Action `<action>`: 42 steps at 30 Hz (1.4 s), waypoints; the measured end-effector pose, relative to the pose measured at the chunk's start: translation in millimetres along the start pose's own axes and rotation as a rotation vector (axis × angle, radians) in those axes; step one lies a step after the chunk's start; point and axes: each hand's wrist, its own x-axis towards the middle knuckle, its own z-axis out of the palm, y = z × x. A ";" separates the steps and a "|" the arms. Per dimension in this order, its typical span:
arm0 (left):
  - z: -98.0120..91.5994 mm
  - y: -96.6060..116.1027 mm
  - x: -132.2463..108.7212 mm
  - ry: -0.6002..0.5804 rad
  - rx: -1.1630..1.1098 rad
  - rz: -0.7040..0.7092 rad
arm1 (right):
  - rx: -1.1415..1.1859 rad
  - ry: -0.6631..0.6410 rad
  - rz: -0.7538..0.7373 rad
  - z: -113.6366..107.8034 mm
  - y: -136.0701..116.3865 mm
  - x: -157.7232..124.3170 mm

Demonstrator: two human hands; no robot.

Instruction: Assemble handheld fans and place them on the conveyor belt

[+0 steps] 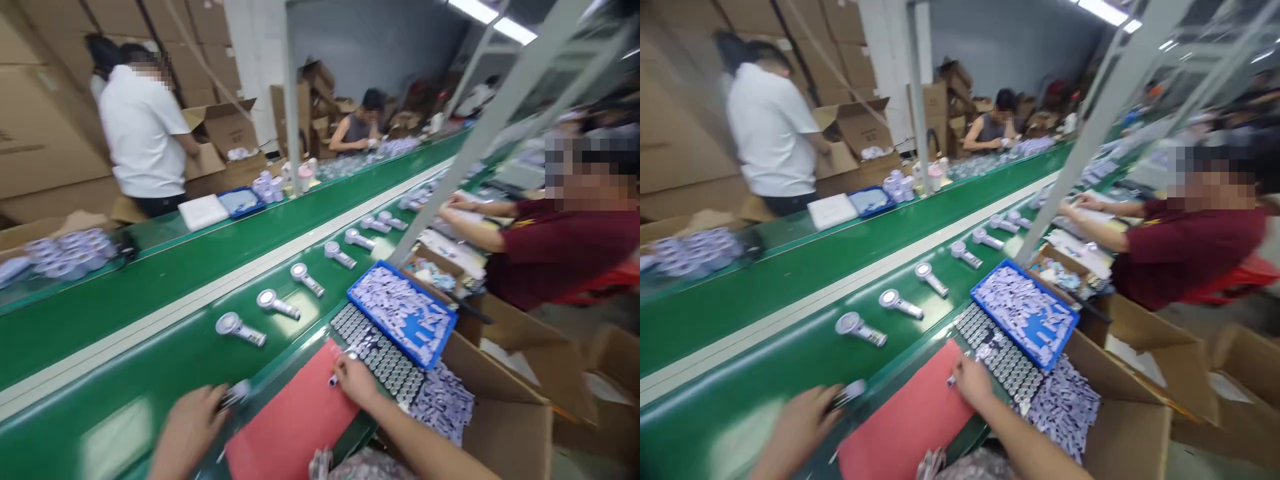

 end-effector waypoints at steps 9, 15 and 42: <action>79.8 148.2 -29.3 0.130 -0.074 0.062 | 0.187 -0.210 -0.083 -20.2 19.1 -5.6; 99.2 125.6 -46.5 0.235 -0.396 0.082 | 0.011 -0.314 -0.248 2.9 -21.7 -36.7; 105.2 150.1 -55.1 0.207 -0.519 -0.070 | -0.271 -0.475 -0.429 20.2 -27.3 -38.1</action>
